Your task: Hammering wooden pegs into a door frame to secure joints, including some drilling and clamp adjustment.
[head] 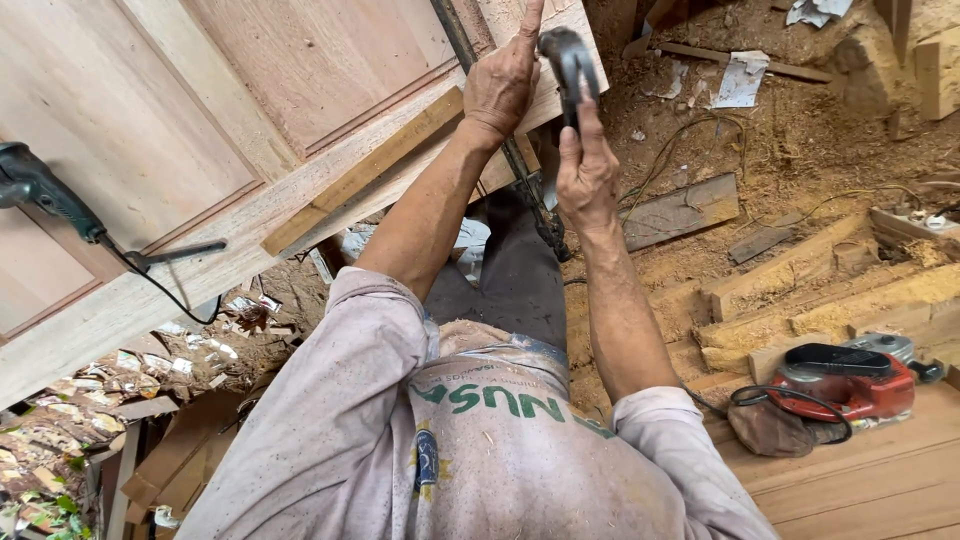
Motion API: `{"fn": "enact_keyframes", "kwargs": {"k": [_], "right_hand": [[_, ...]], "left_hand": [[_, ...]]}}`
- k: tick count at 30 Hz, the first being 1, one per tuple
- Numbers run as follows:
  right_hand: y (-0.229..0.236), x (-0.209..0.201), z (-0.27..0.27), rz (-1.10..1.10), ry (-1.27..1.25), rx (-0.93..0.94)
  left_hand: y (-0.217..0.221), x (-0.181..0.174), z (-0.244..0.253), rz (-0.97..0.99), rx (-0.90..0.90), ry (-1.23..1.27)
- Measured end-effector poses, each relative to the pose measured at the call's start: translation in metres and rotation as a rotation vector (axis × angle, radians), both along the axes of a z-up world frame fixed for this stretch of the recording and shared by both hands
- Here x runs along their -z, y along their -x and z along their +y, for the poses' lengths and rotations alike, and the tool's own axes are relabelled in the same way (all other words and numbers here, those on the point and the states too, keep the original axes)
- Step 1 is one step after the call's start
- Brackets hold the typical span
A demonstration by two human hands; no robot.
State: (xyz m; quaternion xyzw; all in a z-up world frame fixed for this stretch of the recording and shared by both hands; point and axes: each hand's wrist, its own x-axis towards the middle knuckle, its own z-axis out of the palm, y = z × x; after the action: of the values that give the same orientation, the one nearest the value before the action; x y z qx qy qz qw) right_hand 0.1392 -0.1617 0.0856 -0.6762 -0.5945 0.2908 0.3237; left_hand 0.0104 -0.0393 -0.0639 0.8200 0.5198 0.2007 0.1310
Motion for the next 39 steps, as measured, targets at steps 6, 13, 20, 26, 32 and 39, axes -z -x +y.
{"fn": "enact_keyframes", "kwargs": {"k": [6, 13, 20, 26, 32, 39], "right_hand": [[0.003, -0.029, 0.015, 0.091, 0.133, 0.077], [0.018, -0.126, 0.031, 0.371, -0.648, 0.030], [0.001, -0.007, 0.010, 0.169, -0.401, -0.112], [-0.004, -0.039, 0.017, -0.041, -0.010, 0.027], [0.027, -0.135, 0.036, 0.327, -0.675, 0.029], [0.003, 0.008, 0.007, -0.048, -0.246, -0.135]], "left_hand": [[0.021, -0.045, 0.002, -0.130, -0.032, 0.005], [0.127, -0.112, -0.031, -0.617, -0.520, 0.324], [0.199, -0.041, -0.071, -0.552, -0.743, 0.217], [0.188, -0.047, -0.078, -0.559, -0.727, 0.250], [0.189, -0.043, -0.082, -0.622, -0.754, 0.197], [0.192, -0.062, -0.080, -0.687, -0.667, 0.268]]}}
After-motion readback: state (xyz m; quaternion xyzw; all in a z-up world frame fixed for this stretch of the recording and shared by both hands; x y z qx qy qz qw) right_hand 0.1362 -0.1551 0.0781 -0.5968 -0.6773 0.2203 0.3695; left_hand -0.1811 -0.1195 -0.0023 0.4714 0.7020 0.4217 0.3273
